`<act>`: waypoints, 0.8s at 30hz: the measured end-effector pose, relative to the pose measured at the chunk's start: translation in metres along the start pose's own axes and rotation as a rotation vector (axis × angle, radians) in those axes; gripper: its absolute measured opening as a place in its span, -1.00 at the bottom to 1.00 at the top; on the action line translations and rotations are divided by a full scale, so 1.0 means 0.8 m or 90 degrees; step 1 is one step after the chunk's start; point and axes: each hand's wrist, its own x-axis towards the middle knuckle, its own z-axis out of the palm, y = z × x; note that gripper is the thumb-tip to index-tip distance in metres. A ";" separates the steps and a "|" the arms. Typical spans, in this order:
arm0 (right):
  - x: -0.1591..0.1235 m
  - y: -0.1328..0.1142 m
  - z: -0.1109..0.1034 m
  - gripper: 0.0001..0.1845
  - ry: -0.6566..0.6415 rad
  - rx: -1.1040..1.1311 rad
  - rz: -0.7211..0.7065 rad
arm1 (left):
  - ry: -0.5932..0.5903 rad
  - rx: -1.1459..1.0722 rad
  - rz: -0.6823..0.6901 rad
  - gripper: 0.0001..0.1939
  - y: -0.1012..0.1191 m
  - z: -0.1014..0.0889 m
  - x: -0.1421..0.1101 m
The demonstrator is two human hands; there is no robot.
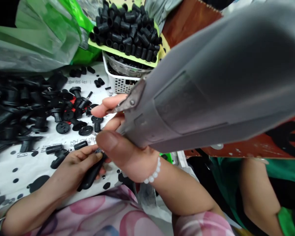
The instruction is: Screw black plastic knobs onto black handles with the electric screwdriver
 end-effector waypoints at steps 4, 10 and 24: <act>-0.002 0.012 0.002 -0.68 -0.001 -0.058 -0.009 | -0.007 0.010 -0.001 -0.55 0.002 0.001 -0.002; -0.002 0.024 0.006 -0.71 -0.018 -0.038 -0.055 | -0.010 0.022 0.006 -0.53 0.002 0.002 -0.001; -0.001 0.029 0.007 -0.72 -0.009 -0.033 -0.046 | -0.013 0.034 0.009 -0.57 0.003 0.003 0.000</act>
